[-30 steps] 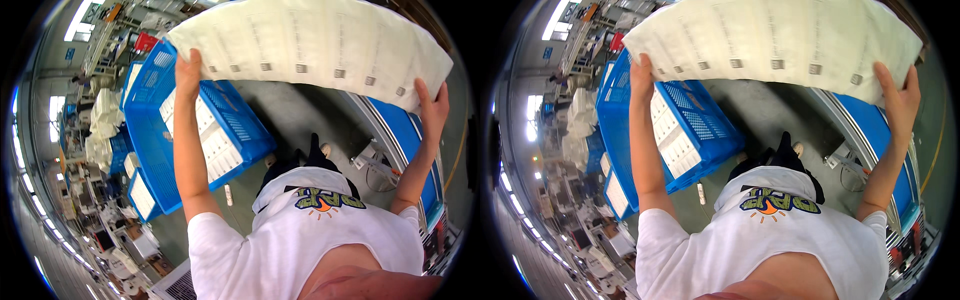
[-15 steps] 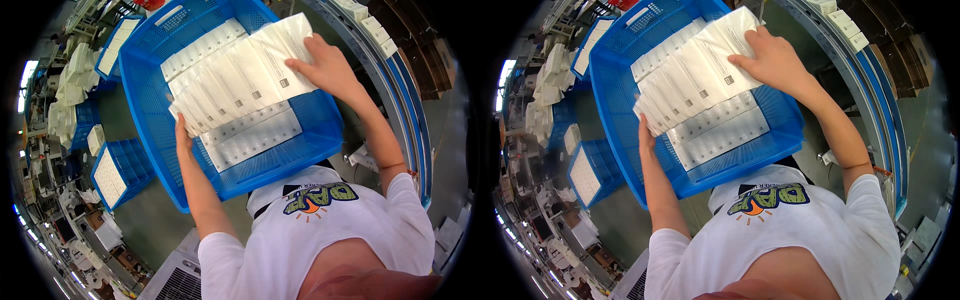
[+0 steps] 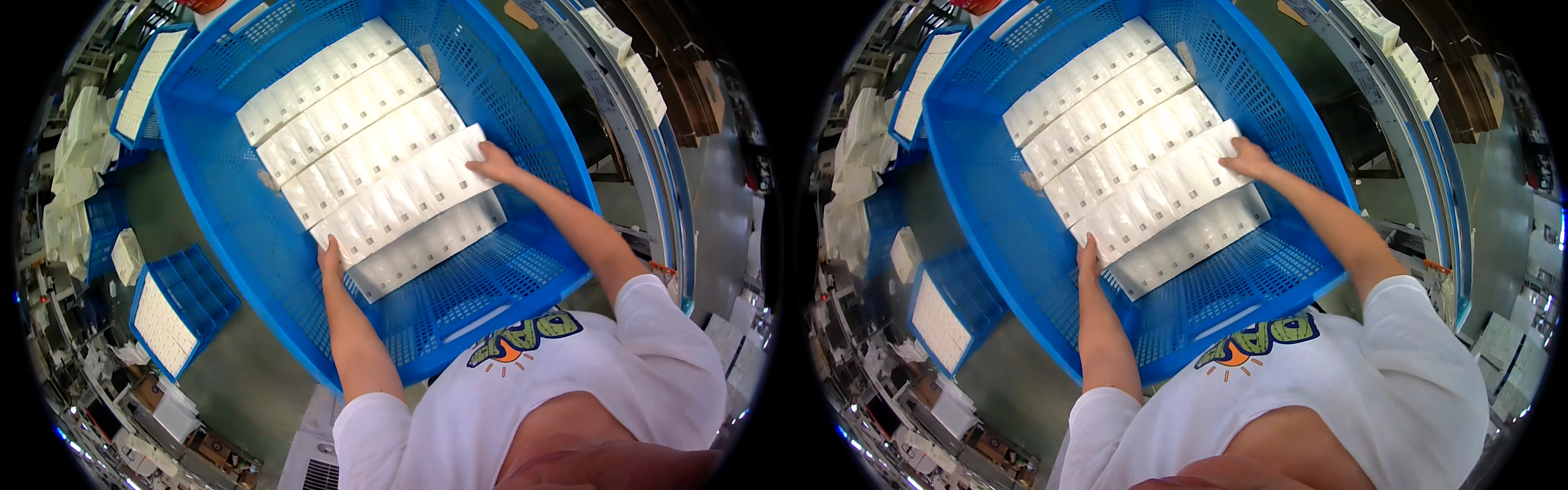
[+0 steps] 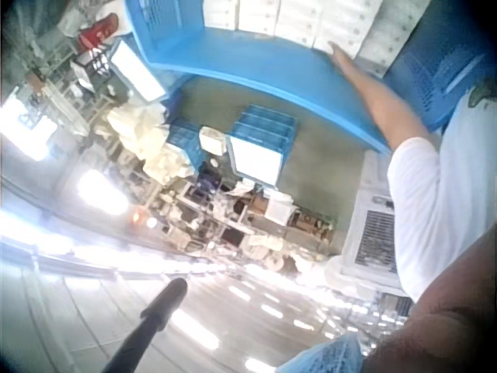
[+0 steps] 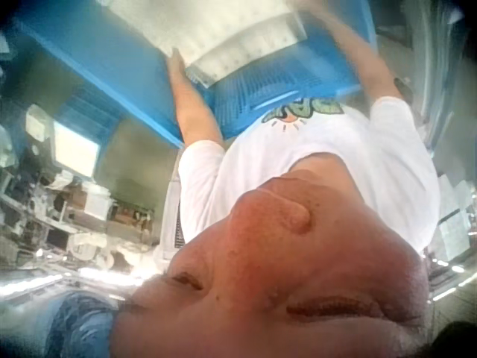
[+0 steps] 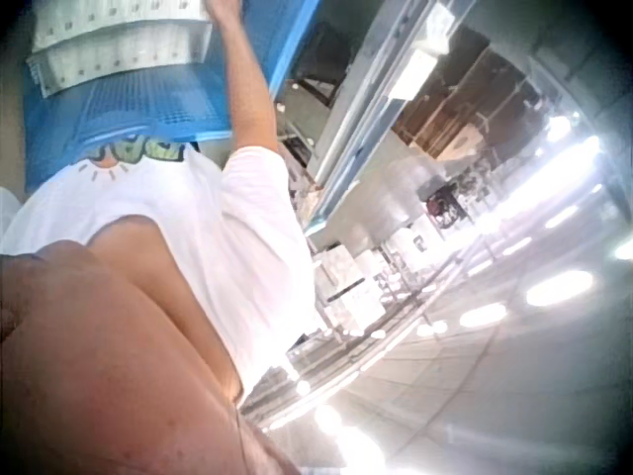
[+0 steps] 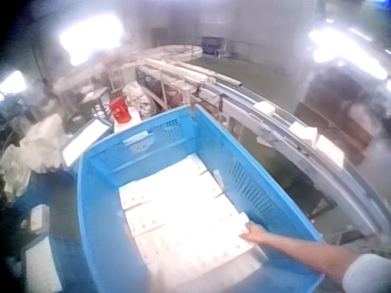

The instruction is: The person repeatedly picks up stacks of white rectangular boxes from a conveyor belt and places them into a blue plastic crate. The person arranges the boxes in neat rows within the crate, occasionally adjusting the stack to ensure alignment. The process is continuous, with the person moving between the conveyor and the crate to fill it.

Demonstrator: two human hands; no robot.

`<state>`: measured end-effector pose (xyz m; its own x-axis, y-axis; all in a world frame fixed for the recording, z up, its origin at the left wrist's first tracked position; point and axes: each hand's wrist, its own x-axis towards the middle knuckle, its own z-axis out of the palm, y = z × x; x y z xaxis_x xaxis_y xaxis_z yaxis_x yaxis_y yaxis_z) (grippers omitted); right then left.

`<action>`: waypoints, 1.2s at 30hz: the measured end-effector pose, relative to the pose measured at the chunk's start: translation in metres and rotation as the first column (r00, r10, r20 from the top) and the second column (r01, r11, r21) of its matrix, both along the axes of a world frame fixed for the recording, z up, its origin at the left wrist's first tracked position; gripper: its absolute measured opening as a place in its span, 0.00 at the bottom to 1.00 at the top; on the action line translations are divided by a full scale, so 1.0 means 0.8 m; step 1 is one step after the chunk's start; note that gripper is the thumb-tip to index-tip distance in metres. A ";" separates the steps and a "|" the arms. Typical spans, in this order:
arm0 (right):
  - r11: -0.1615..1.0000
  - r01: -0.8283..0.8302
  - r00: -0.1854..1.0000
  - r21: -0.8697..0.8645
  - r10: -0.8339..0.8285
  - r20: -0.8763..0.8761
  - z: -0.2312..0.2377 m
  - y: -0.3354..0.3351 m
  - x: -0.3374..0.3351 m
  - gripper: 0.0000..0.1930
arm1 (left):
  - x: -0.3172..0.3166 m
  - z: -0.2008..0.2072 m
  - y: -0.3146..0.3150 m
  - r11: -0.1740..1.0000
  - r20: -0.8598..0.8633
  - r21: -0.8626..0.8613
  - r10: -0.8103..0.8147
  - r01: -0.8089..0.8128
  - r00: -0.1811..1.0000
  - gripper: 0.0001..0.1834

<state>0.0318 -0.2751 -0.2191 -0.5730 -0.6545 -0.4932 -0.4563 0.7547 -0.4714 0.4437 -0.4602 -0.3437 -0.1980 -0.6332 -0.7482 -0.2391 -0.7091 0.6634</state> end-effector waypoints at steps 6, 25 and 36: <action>0.970 -0.110 0.993 0.216 0.097 0.068 -0.142 -0.010 -0.029 0.34 | 0.010 -0.055 0.015 0.941 0.216 -0.338 0.057 0.020 0.975 0.36; 0.539 -0.601 0.710 0.590 0.699 0.085 -0.054 -0.028 0.036 0.17 | -0.065 0.075 0.053 0.305 0.959 -0.203 -0.129 0.931 0.251 0.21; 0.812 -0.434 0.900 -0.390 0.401 -0.169 0.257 0.038 0.028 0.14 | -0.288 0.073 0.188 -0.282 0.506 -0.269 -0.855 0.921 -0.113 0.15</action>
